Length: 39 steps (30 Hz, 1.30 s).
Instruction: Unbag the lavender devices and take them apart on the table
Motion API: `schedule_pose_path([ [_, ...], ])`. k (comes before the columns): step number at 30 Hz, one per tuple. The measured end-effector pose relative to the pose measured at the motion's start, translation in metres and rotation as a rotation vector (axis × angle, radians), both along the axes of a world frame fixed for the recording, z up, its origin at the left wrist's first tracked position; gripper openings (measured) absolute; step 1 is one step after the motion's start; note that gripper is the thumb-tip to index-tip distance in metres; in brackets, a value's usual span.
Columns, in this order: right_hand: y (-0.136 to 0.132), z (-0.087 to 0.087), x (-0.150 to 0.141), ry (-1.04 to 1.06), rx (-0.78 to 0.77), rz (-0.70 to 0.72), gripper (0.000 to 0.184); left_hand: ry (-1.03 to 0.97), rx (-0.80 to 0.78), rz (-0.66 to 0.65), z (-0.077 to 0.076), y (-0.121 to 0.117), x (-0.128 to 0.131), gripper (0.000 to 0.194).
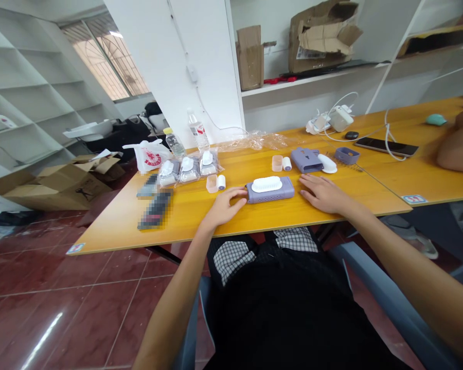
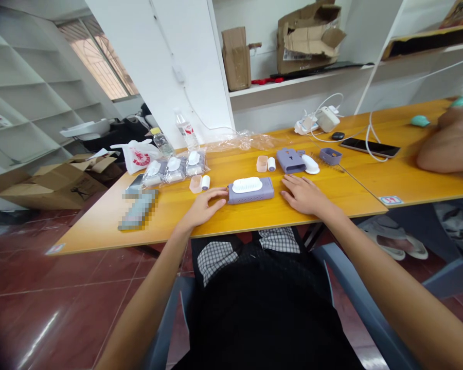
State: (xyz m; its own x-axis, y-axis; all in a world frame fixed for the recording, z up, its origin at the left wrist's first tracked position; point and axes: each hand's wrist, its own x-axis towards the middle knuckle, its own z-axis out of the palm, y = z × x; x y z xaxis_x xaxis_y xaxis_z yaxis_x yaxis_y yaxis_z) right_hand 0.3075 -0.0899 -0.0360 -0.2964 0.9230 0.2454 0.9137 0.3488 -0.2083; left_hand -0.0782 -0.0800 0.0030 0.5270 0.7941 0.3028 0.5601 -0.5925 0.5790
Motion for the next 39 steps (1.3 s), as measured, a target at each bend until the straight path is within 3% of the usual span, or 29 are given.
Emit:
schedule_pose_path([
  [6, -0.006, 0.007, -0.01, 0.067, 0.012, 0.033, 0.069, -0.037, -0.054, -0.053, 0.003, -0.006, 0.014, 0.037],
  [15, -0.012, 0.011, -0.021, 0.103, 0.004, 0.042, 0.068, -0.067, -0.076, 0.002, 0.004, -0.006, 0.015, 0.039],
  [22, -0.011, 0.011, -0.021, 0.103, 0.007, 0.046, 0.068, -0.267, -0.268, 0.024, 0.0, 0.013, 0.032, 0.034],
  [28, -0.01, 0.012, -0.022, 0.131, 0.007, 0.024, 0.062, -0.395, -0.358, 0.105, -0.008, 0.012, 0.037, 0.083],
  [32, -0.01, 0.012, -0.022, 0.153, 0.014, 0.037, 0.054, -0.254, -0.281, 0.129, -0.006, 0.006, 0.035, 0.085],
  [36, -0.011, 0.013, -0.022, 0.16, 0.018, 0.056, 0.048, -0.203, -0.275, 0.027, 0.001, 0.002, 0.031, 0.082],
  [39, -0.011, 0.014, -0.021, 0.172, 0.017, 0.064, 0.044, -0.234, -0.371, -0.131, 0.004, 0.005, 0.015, 0.074],
])
